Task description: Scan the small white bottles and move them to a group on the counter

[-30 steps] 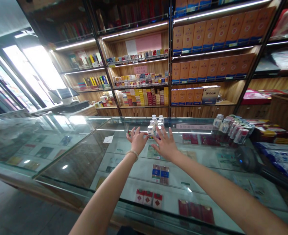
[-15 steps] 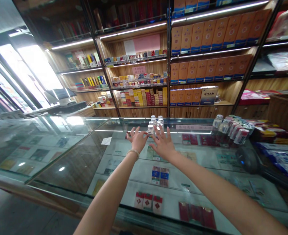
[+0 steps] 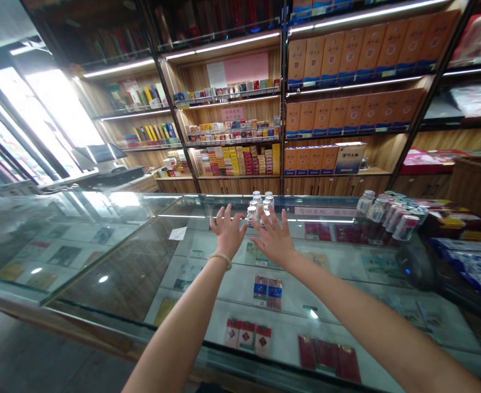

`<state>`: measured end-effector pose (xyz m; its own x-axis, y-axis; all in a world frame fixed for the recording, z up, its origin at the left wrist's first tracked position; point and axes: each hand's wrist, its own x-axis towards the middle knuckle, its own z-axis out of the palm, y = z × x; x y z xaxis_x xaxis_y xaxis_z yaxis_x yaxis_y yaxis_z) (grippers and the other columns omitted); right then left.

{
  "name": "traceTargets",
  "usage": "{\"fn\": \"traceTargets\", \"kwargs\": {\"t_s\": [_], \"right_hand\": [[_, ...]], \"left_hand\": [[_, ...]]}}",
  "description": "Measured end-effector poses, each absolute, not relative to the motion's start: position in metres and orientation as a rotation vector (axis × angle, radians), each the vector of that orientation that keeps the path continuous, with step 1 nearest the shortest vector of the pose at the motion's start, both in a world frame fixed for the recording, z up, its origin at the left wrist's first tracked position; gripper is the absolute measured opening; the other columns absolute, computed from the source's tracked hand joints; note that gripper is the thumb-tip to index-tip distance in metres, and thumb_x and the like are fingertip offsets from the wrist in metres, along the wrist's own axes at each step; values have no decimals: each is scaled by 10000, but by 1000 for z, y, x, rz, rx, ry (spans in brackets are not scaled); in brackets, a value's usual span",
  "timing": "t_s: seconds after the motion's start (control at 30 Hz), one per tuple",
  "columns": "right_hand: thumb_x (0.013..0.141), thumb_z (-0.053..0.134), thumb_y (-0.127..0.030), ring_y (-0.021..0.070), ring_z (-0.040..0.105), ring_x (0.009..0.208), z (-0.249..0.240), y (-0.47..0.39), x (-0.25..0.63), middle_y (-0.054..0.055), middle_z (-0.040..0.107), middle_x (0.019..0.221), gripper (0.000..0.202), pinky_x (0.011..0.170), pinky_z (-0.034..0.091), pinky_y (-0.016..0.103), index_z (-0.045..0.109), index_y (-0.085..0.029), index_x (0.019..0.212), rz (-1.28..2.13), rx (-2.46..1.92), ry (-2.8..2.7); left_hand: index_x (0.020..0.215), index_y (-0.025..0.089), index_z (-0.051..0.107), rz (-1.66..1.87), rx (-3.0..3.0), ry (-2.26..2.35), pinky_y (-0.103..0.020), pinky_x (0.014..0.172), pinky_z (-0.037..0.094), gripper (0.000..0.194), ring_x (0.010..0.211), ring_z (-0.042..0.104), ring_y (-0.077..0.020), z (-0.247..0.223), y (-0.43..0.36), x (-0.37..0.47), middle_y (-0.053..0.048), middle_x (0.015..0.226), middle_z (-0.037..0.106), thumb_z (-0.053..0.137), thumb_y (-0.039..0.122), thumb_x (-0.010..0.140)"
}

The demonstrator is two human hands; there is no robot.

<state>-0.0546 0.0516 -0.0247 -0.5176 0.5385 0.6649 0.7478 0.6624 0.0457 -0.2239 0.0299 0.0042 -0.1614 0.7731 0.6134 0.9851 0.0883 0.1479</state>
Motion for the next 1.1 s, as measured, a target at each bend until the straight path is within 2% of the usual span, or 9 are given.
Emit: {"fn": "traceTargets", "kwargs": {"t_s": [0.13,0.27,0.47,0.87,1.1], "right_hand": [[998,459,-553,357,63,1576,-23,47,-46,106,171,1711,574,1213,-78,651,456,-327,1526,-407,-1002,-2243],[998,462,-556,358,62,1575,-22,46,-38,125,153,1712,572,1211,-80,653,496,-291,1503,-416,-1005,-2270],[986,476,-577,359,54,1575,-23,49,-39,118,166,1711,567,1208,-118,655,566,-263,1450,-450,-1011,-2268],[980,486,-563,295,-102,1577,-24,59,-56,84,177,1711,568,1232,-149,614,626,-191,1386,-544,-933,-2276],[984,484,-564,311,-50,1582,-23,57,-59,92,164,1713,579,1227,-156,616,605,-184,1404,-550,-948,-2284]], "left_hand": [[1137,323,710,-612,-1914,-1685,-630,1239,51,247,1528,286,-321,6,17,-229,-58,1636,391,606,260,922],[1067,354,750,-588,-1997,-1606,-646,1233,50,239,1537,264,-337,7,14,-232,3,1610,438,582,251,931],[1131,375,745,-539,-1984,-1629,-664,1230,55,287,1541,259,-344,6,15,-232,-5,1631,405,585,256,924],[1175,380,730,-525,-1965,-1649,-675,1231,26,332,1546,240,-349,3,17,-236,-17,1635,397,623,251,889],[1143,380,739,-514,-1942,-1660,-670,1227,35,305,1541,251,-353,3,18,-235,-8,1630,404,626,263,886]]}}
